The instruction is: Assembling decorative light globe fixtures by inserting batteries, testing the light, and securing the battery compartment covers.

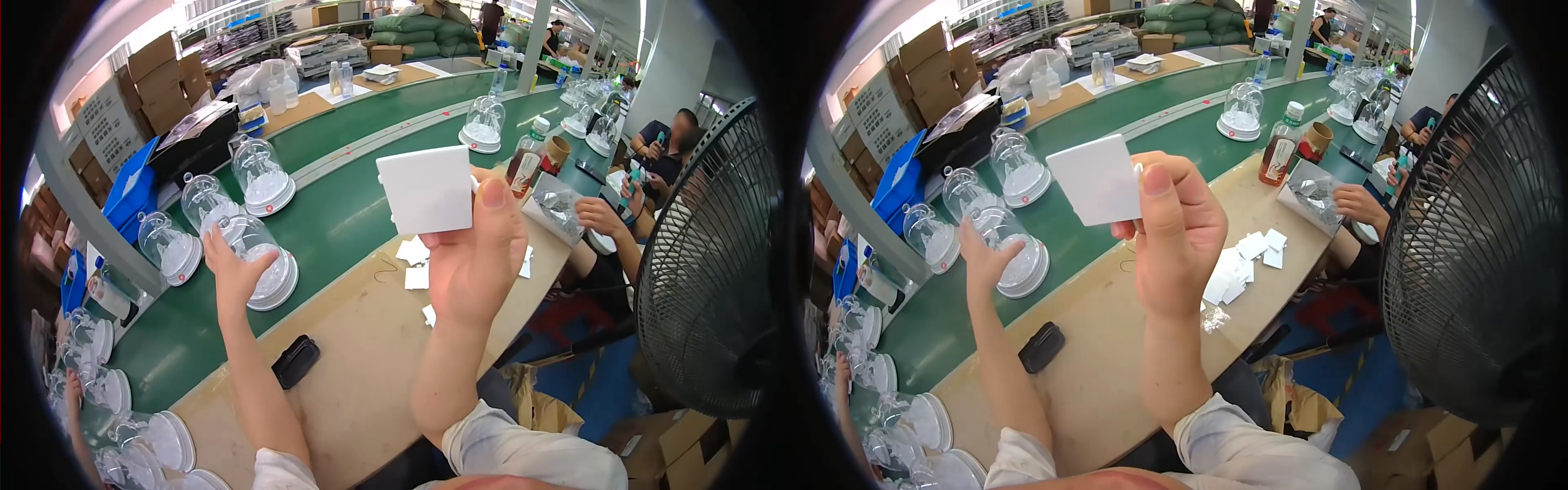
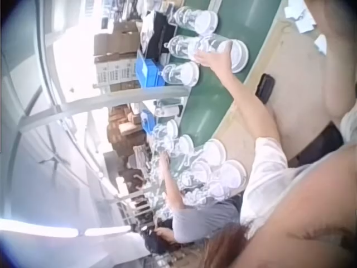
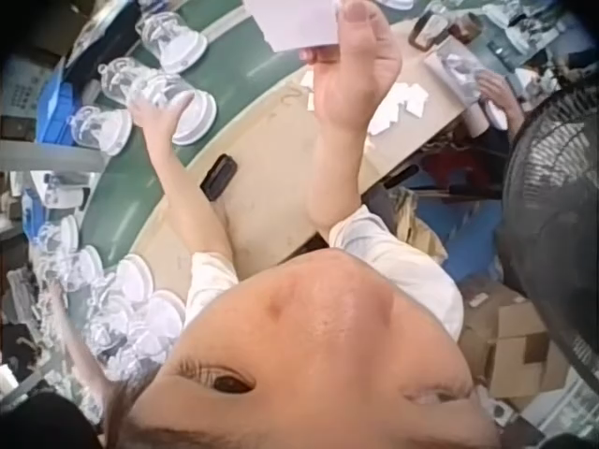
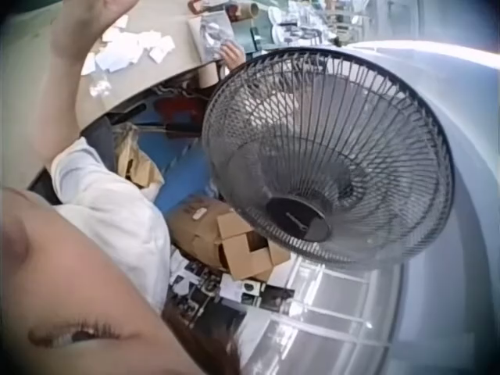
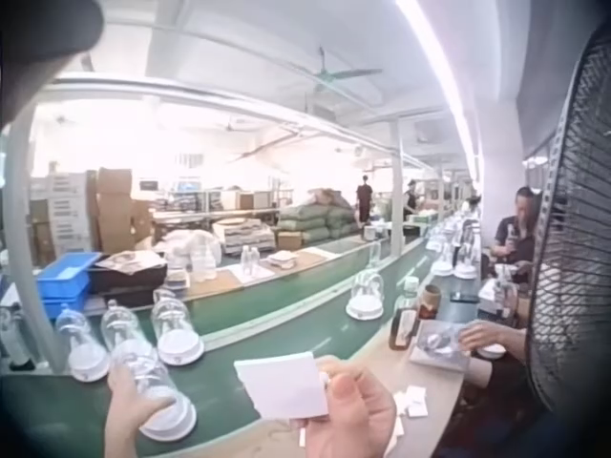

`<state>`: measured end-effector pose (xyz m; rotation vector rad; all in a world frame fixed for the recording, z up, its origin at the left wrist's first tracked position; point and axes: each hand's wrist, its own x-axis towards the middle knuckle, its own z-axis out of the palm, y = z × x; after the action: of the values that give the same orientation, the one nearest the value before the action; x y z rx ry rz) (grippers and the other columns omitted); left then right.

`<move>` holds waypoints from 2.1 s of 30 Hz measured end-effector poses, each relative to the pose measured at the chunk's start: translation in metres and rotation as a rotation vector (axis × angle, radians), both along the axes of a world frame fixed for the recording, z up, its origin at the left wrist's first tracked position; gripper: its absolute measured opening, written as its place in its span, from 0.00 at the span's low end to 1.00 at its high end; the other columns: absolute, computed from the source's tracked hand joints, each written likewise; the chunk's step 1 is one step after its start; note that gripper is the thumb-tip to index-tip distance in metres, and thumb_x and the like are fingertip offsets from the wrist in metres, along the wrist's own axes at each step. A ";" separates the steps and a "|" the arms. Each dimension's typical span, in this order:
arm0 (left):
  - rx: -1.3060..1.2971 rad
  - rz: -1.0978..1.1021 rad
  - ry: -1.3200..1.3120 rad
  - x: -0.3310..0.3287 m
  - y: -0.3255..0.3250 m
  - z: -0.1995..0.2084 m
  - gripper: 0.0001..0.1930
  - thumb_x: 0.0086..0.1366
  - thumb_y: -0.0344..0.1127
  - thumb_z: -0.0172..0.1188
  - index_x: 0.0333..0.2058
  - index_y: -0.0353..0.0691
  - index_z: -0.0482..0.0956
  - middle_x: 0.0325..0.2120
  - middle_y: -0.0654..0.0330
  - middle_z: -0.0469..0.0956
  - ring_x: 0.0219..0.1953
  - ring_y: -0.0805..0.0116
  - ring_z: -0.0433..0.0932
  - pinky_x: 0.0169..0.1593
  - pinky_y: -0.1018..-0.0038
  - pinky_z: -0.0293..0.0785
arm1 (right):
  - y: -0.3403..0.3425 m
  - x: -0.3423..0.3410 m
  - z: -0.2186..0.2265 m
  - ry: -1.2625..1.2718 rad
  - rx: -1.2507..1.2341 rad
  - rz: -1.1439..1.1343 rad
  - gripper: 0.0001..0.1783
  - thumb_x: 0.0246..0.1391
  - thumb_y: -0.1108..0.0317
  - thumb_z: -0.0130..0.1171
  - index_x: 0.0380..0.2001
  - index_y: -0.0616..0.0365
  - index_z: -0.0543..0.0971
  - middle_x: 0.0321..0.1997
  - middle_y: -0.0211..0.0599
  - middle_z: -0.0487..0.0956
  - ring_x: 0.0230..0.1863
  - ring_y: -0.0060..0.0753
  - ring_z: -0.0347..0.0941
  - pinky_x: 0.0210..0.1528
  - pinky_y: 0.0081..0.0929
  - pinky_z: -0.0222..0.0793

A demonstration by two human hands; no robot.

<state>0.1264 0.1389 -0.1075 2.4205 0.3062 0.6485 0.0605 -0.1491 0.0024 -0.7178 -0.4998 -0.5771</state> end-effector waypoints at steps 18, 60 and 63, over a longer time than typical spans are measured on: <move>-1.018 -0.375 -0.675 -0.075 0.018 0.084 0.41 0.59 0.43 0.68 0.65 0.40 0.54 0.62 0.46 0.58 0.61 0.50 0.64 0.59 0.50 0.66 | 0.030 -0.007 0.002 -0.020 -0.051 0.065 0.13 0.62 0.65 0.58 0.39 0.66 0.78 0.30 0.38 0.80 0.20 0.23 0.70 0.21 0.17 0.61; -1.835 -1.089 -0.602 -0.050 0.013 0.087 0.34 0.64 0.59 0.56 0.62 0.44 0.65 0.60 0.56 0.67 0.60 0.58 0.68 0.58 0.55 0.72 | 0.044 -0.017 0.005 0.212 -0.206 0.403 0.09 0.62 0.70 0.56 0.38 0.67 0.79 0.22 0.32 0.76 0.16 0.17 0.65 0.16 0.16 0.58; -1.831 -1.091 -0.604 -0.055 0.013 0.088 0.35 0.64 0.59 0.56 0.62 0.44 0.65 0.61 0.56 0.67 0.60 0.58 0.68 0.58 0.55 0.72 | 0.045 -0.019 0.008 0.232 -0.207 0.452 0.10 0.61 0.71 0.55 0.40 0.69 0.78 0.23 0.36 0.77 0.16 0.23 0.69 0.15 0.19 0.63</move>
<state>0.0716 0.1516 -0.0195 0.3555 -0.4968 0.2295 0.0411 -0.1042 0.0104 -0.8244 -0.4884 -0.0175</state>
